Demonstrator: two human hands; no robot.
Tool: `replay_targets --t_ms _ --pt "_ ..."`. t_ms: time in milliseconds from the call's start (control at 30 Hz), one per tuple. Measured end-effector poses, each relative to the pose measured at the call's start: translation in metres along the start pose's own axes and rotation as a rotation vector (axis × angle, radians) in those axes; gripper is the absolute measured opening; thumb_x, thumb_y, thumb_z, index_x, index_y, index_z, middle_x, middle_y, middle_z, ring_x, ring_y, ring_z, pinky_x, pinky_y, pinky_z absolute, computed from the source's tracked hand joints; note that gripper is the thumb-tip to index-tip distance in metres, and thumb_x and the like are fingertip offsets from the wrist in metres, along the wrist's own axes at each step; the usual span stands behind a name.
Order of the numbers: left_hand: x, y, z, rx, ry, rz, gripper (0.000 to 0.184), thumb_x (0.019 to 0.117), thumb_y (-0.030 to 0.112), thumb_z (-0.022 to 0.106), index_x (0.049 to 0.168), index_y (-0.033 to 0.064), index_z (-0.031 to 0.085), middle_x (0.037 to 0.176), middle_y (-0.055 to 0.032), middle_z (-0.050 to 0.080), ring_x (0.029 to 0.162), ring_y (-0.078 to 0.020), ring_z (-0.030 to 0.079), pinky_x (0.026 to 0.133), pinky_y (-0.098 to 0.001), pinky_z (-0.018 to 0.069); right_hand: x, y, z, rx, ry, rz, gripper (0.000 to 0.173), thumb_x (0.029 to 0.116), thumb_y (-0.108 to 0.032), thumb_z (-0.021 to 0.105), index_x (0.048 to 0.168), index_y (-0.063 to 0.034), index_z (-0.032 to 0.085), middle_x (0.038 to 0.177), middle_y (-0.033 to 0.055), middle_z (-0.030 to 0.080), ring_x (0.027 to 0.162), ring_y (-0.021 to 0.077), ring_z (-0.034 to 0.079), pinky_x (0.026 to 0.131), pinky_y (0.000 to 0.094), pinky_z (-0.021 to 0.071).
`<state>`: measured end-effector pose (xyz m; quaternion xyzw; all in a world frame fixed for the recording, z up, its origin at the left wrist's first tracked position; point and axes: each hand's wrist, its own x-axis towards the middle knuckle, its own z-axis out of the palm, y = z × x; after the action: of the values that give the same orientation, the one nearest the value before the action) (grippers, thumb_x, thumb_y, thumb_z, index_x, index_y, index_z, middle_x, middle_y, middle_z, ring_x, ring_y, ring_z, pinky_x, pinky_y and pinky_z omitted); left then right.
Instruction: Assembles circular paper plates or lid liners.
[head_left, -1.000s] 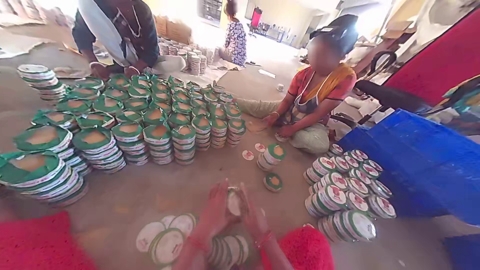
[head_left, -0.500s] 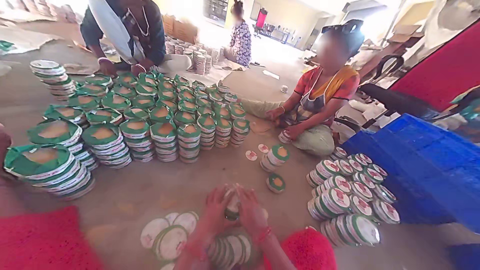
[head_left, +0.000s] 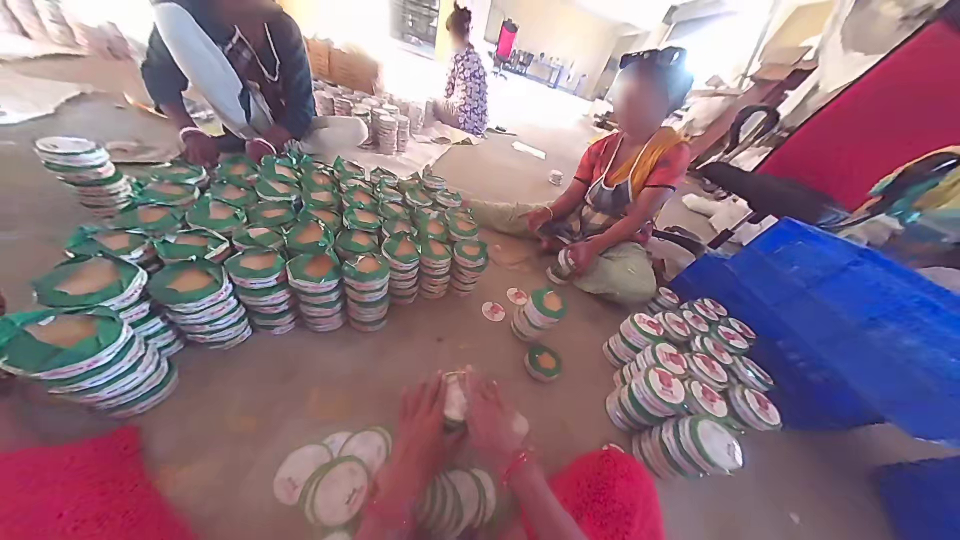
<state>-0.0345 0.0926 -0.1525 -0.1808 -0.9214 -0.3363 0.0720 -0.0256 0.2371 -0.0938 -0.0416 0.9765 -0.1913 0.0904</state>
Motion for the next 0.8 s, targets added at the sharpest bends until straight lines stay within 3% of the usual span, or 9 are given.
replay_targets --t_ms 133,233,333,467,533,600,667,733,800 --pt "0.001 -0.002 -0.004 -0.115 -0.082 -0.031 0.094 0.0851 0.039 0.08 0.157 -0.0008 0.035 0.163 -0.0182 0.035 0.148 -0.0377 0.038 0.123 -0.053 0.0273 0.003 -0.003 0.002 -0.033 -0.02 0.02 0.063 0.1056 -0.011 0.041 0.164 -0.0097 0.019 0.17 0.0064 0.025 0.157 0.0209 0.022 0.128 0.0556 0.0072" --pt "0.001 0.002 -0.002 -0.144 -0.089 -0.078 0.1 0.082 0.031 0.083 0.158 -0.0035 0.029 0.161 -0.0228 0.036 0.143 -0.043 0.042 0.116 -0.0537 0.0364 0.002 -0.004 -0.002 -0.052 -0.063 0.031 0.062 0.1074 -0.015 0.038 0.165 -0.0111 0.014 0.171 0.0057 0.019 0.159 0.0202 0.016 0.128 0.0559 0.0052" --pt "0.003 0.006 0.002 -0.21 -0.06 -0.102 0.102 0.077 0.021 0.087 0.157 -0.0064 0.029 0.157 -0.0281 0.039 0.139 -0.0484 0.044 0.116 -0.057 0.035 0.003 0.002 0.004 0.023 -0.028 0.016 0.064 0.1062 -0.014 0.04 0.165 -0.0098 0.015 0.171 0.0076 0.019 0.159 0.0228 0.016 0.127 0.0599 0.0059" --pt "0.005 0.003 -0.002 -0.226 -0.077 -0.13 0.107 0.0743 0.026 0.089 0.157 -0.007 0.029 0.153 -0.03 0.044 0.138 -0.0505 0.043 0.117 -0.0592 0.0314 0.002 0.0 0.007 0.057 -0.029 0.032 0.065 0.1061 -0.014 0.042 0.165 -0.0121 0.015 0.172 0.0067 0.017 0.159 0.0245 0.012 0.126 0.0621 0.0047" --pt "0.009 0.007 -0.014 -0.192 -0.16 -0.177 0.113 0.0737 0.034 0.089 0.158 -0.005 0.025 0.154 -0.0272 0.043 0.14 -0.0482 0.042 0.118 -0.056 0.0313 0.001 0.007 0.009 0.133 0.012 -0.014 0.063 0.1067 -0.018 0.042 0.165 -0.0111 0.018 0.171 0.0078 0.02 0.159 0.0255 0.016 0.126 0.061 0.0091" --pt "0.016 0.016 -0.023 -0.136 -0.197 -0.208 0.127 0.067 0.045 0.092 0.16 -0.0037 0.021 0.157 -0.0261 0.04 0.141 -0.0475 0.04 0.118 -0.0554 0.0335 0.002 0.02 0.019 0.402 0.142 -0.096 0.068 0.1031 -0.019 0.047 0.163 -0.0038 0.019 0.168 0.0111 0.027 0.155 0.0256 0.027 0.126 0.0537 0.0206" --pt "0.021 0.024 -0.024 -0.069 -0.18 -0.18 0.136 0.0605 0.049 0.094 0.161 -0.0015 0.017 0.159 -0.0261 0.035 0.143 -0.0475 0.038 0.117 -0.06 0.0322 0.001 0.024 0.028 0.874 0.311 -0.164 0.075 0.0971 -0.009 0.053 0.161 0.0031 0.016 0.164 0.0177 0.033 0.151 0.023 0.037 0.123 0.0401 0.0342" --pt "0.031 0.034 -0.027 0.047 -0.232 -0.161 0.138 0.0597 0.05 0.094 0.162 0.0021 0.015 0.16 -0.0239 0.035 0.146 -0.0443 0.035 0.119 -0.0601 0.0266 -0.003 0.019 0.028 1.196 0.458 -0.118 0.077 0.0939 -0.003 0.054 0.161 0.0024 0.016 0.164 0.021 0.031 0.149 0.0241 0.039 0.118 0.0382 0.0406" --pt "0.039 0.038 -0.026 0.112 -0.314 -0.173 0.137 0.0604 0.045 0.095 0.163 0.0043 0.013 0.158 -0.0232 0.04 0.146 -0.043 0.035 0.12 -0.0584 0.0265 -0.01 0.018 0.024 1.353 0.571 0.057 0.072 0.0943 0.001 0.053 0.16 0.0001 0.022 0.163 0.0201 0.033 0.145 0.0249 0.043 0.114 0.0398 0.0441"
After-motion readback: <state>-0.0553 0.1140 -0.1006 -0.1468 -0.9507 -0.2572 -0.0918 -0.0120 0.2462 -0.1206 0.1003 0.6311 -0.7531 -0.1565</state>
